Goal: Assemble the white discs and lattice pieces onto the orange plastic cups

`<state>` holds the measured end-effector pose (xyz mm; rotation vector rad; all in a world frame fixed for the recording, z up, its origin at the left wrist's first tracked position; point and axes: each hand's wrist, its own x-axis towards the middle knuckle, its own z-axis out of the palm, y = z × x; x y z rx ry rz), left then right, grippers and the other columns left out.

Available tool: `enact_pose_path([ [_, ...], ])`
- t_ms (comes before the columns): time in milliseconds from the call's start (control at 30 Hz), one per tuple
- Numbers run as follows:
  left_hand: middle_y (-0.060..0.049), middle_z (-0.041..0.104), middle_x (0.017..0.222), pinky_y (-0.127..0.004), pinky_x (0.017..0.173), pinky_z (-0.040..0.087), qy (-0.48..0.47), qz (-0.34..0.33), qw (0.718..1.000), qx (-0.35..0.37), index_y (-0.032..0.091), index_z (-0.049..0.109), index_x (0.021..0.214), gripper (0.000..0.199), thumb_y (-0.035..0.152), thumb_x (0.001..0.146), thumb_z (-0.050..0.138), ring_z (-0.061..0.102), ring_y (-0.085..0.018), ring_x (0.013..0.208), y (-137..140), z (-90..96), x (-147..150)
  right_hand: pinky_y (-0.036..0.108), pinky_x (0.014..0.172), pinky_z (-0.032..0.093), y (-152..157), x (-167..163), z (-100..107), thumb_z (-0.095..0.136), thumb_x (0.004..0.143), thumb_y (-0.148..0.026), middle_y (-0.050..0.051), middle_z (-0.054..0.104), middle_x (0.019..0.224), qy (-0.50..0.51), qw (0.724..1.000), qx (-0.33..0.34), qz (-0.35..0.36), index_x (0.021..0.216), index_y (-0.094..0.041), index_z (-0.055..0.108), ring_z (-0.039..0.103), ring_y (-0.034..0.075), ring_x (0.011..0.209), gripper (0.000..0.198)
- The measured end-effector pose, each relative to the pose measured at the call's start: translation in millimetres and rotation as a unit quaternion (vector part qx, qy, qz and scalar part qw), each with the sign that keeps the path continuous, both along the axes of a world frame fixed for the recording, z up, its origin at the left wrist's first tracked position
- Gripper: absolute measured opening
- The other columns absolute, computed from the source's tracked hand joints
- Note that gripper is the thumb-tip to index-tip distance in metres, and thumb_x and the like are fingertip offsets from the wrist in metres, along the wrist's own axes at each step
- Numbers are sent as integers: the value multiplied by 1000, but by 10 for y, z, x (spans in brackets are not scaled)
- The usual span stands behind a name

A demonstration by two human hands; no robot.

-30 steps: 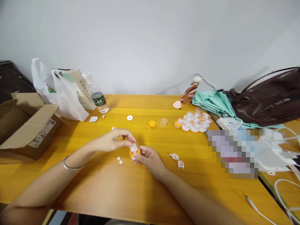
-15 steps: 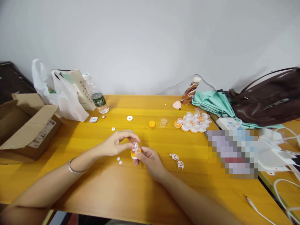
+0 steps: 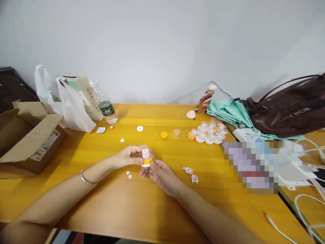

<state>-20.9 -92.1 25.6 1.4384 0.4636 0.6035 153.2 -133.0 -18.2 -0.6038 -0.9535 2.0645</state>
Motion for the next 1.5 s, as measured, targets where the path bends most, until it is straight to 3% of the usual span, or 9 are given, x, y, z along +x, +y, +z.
enact_pose_path([
  [200,-5,53,82,-26,68,46,9,79,995,64,10,58,86,30,39,79,58,54,-11,66,-63,-67,92,25,70,43,68,75,27,64,74,-40,4,66,76,-55,996,62,-27,81,-16,65,57,12,70,24],
  [300,-4,52,77,-25,64,45,9,83,994,72,10,57,83,29,39,80,56,52,-10,60,-67,-94,115,28,72,43,75,74,19,61,76,-42,5,66,79,-86,991,93,-42,83,-17,65,58,13,71,26],
  [500,-8,55,92,-27,75,46,27,120,988,98,10,60,86,29,38,78,59,56,-15,78,-72,-78,101,30,71,42,0,-21,-20,51,82,-47,5,65,75,-28,995,77,-50,83,-17,60,58,15,70,32],
  [767,-5,58,81,-22,47,46,-72,44,994,-69,12,55,103,45,44,73,62,56,-9,46,-195,-127,155,23,63,40,-145,-168,26,52,82,-46,0,59,71,105,991,48,-71,83,-19,60,54,11,64,28],
  [900,-2,58,65,-20,44,44,-92,37,991,-94,11,54,107,49,47,75,60,54,-9,40,-251,-146,183,21,59,38,-200,-191,89,47,82,-50,-1,57,67,142,989,18,-46,79,-20,60,52,9,58,33],
  [1100,-9,59,87,-24,60,48,-34,63,997,-3,10,59,100,45,48,76,58,59,-11,58,-169,-62,109,23,64,40,-116,-81,118,48,83,-48,2,61,73,90,996,0,-3,85,-18,61,54,11,65,33],
  [1267,-9,57,97,-29,78,47,31,135,983,124,11,62,92,29,38,81,55,59,-14,75,-56,-88,95,26,72,41,48,16,127,56,80,-41,2,61,76,-23,996,15,-89,85,-19,62,54,13,73,23],
  [1367,-9,55,105,-33,94,39,92,183,951,232,15,62,100,25,31,81,57,53,-20,101,-42,-151,119,27,73,41,127,47,102,62,75,-39,1,61,82,-108,983,77,-130,86,-21,63,53,13,74,21],
  [1500,-10,46,123,-37,101,33,176,162,918,316,22,48,123,39,30,85,50,44,-21,115,-84,-220,133,27,71,42,226,111,52,69,66,-32,0,61,84,-229,945,183,-144,87,-21,64,53,14,75,24],
])
